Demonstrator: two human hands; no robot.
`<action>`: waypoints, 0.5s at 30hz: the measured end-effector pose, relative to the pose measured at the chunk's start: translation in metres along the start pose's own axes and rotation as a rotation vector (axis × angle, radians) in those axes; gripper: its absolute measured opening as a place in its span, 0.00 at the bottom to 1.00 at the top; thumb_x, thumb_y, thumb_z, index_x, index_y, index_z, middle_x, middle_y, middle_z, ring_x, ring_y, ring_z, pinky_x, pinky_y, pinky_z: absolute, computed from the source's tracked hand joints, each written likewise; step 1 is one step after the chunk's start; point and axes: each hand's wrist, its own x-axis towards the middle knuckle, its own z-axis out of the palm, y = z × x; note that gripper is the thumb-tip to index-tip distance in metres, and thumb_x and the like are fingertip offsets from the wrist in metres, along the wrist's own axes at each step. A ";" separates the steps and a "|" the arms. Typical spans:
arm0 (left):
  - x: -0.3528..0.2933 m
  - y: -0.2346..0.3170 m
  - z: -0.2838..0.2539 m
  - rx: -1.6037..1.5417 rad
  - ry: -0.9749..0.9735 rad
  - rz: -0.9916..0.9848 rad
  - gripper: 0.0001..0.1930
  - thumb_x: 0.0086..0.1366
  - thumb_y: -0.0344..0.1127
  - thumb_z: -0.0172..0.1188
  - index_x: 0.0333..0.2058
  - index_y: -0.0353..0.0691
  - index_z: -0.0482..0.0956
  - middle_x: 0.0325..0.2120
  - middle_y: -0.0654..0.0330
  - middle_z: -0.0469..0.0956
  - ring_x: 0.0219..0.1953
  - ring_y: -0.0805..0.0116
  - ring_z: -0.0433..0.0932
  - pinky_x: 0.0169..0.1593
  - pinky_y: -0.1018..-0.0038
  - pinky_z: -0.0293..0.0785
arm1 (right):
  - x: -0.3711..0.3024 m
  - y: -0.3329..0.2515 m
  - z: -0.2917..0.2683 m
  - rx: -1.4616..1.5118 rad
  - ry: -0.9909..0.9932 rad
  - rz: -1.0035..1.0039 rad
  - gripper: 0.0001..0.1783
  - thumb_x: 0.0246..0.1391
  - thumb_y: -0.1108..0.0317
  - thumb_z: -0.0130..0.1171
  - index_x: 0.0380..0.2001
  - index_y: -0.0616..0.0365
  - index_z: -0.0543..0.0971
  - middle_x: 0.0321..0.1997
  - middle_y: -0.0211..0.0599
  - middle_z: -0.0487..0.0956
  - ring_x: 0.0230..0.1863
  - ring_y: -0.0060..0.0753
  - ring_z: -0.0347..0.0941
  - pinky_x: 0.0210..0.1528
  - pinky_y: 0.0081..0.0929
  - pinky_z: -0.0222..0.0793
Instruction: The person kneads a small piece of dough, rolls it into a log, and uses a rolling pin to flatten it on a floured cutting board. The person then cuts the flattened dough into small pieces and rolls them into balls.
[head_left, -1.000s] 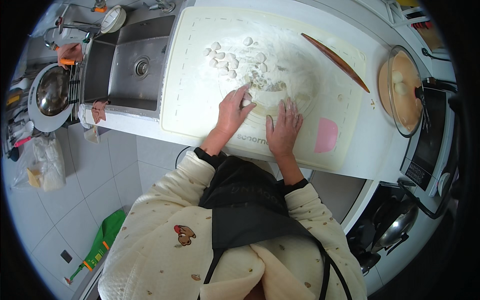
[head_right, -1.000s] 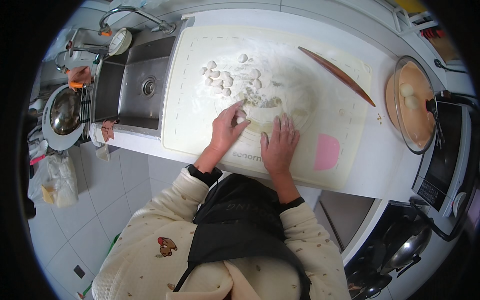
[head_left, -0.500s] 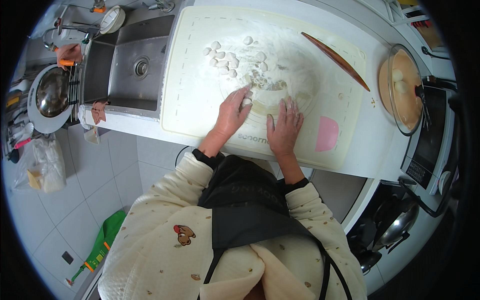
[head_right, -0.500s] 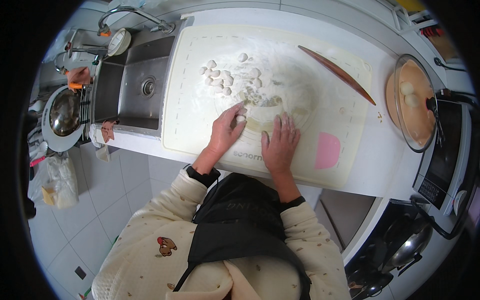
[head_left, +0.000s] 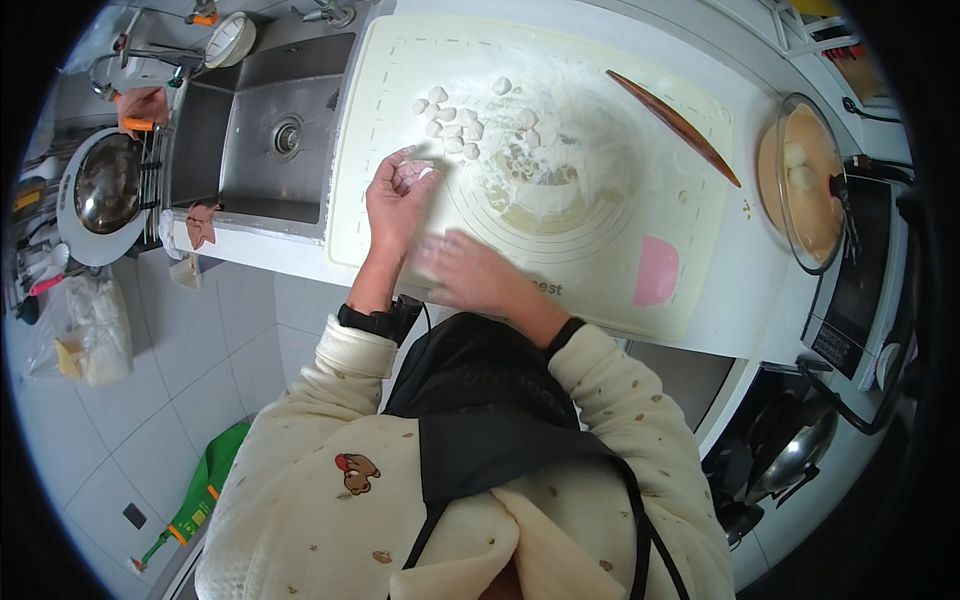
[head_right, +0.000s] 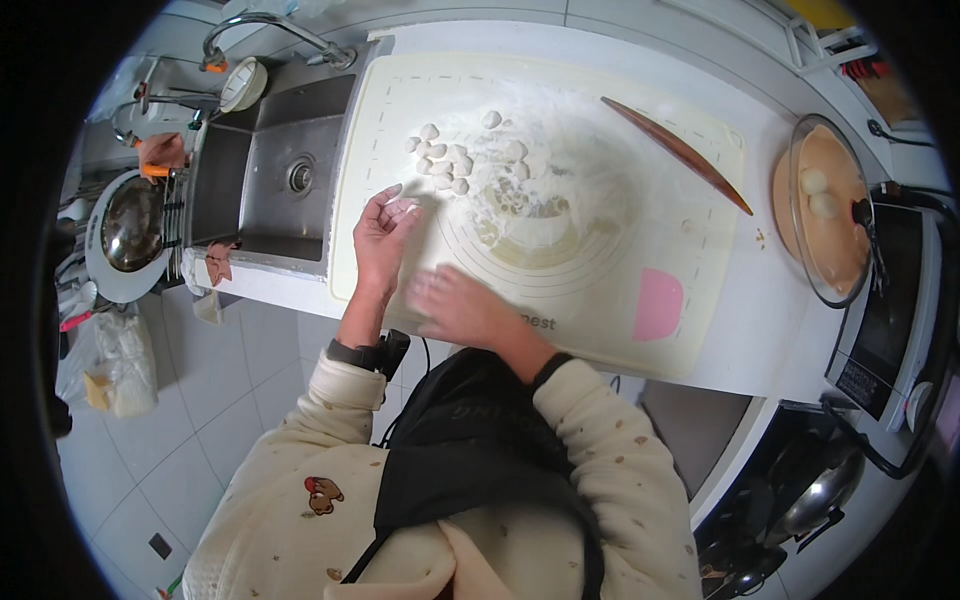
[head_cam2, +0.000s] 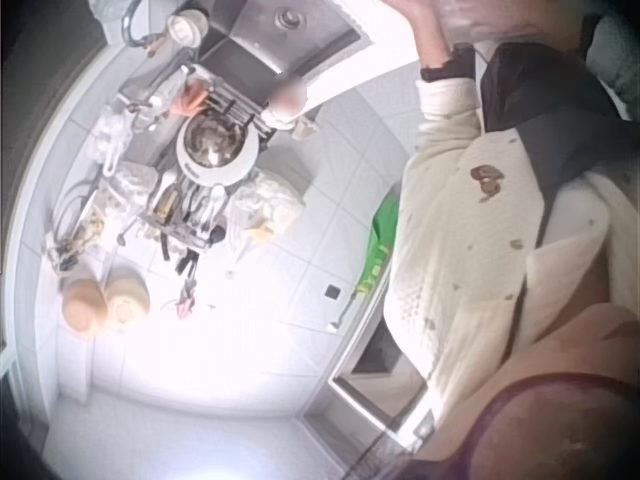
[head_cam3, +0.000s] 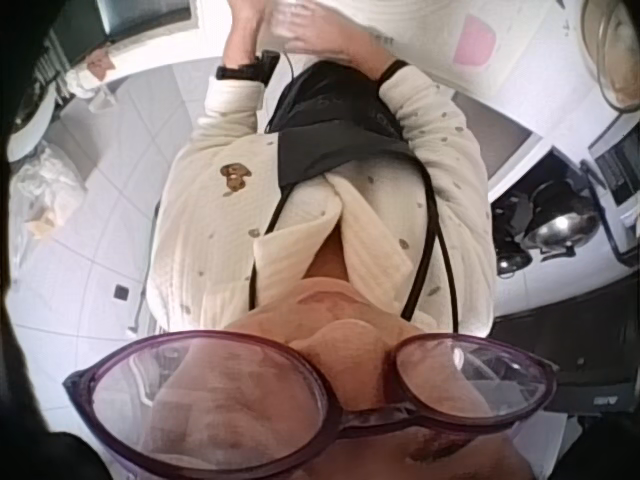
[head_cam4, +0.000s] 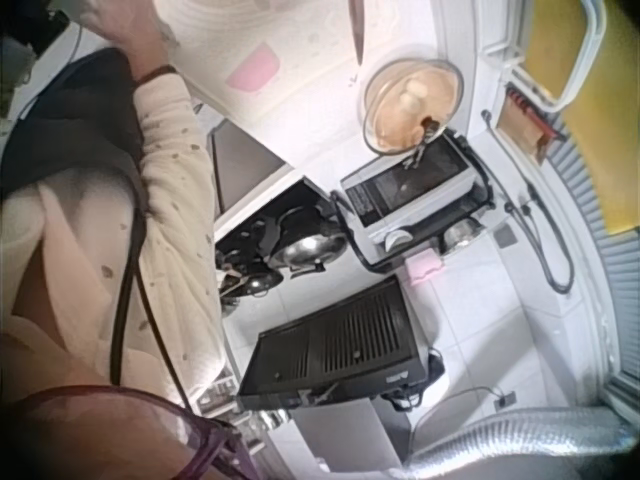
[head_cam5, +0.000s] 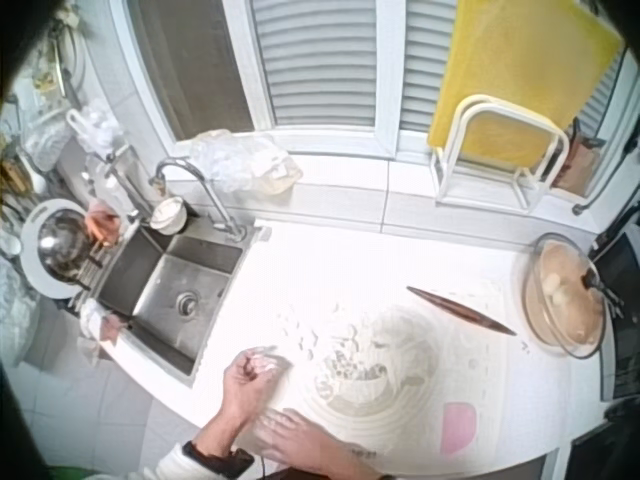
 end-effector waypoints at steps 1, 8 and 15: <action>0.000 0.004 -0.002 -0.013 -0.012 -0.019 0.23 0.60 0.22 0.67 0.54 0.32 0.74 0.38 0.63 0.82 0.38 0.81 0.77 0.42 0.83 0.75 | 0.012 0.011 -0.006 -0.038 -0.024 0.022 0.36 0.48 0.53 0.67 0.59 0.60 0.73 0.62 0.46 0.73 0.66 0.46 0.65 0.68 0.46 0.57; -0.023 -0.021 0.034 0.147 -0.220 0.112 0.21 0.56 0.19 0.66 0.50 0.35 0.78 0.41 0.63 0.82 0.37 0.81 0.77 0.41 0.83 0.74 | -0.056 0.024 -0.035 -0.139 0.261 0.220 0.28 0.52 0.62 0.63 0.56 0.62 0.75 0.59 0.48 0.76 0.64 0.48 0.68 0.67 0.44 0.62; -0.023 -0.030 0.094 0.535 -0.435 0.490 0.22 0.54 0.23 0.68 0.50 0.39 0.78 0.40 0.56 0.81 0.38 0.65 0.80 0.39 0.70 0.77 | -0.085 0.075 -0.090 -0.003 0.699 0.587 0.19 0.63 0.73 0.49 0.56 0.67 0.73 0.55 0.55 0.75 0.57 0.54 0.71 0.59 0.42 0.68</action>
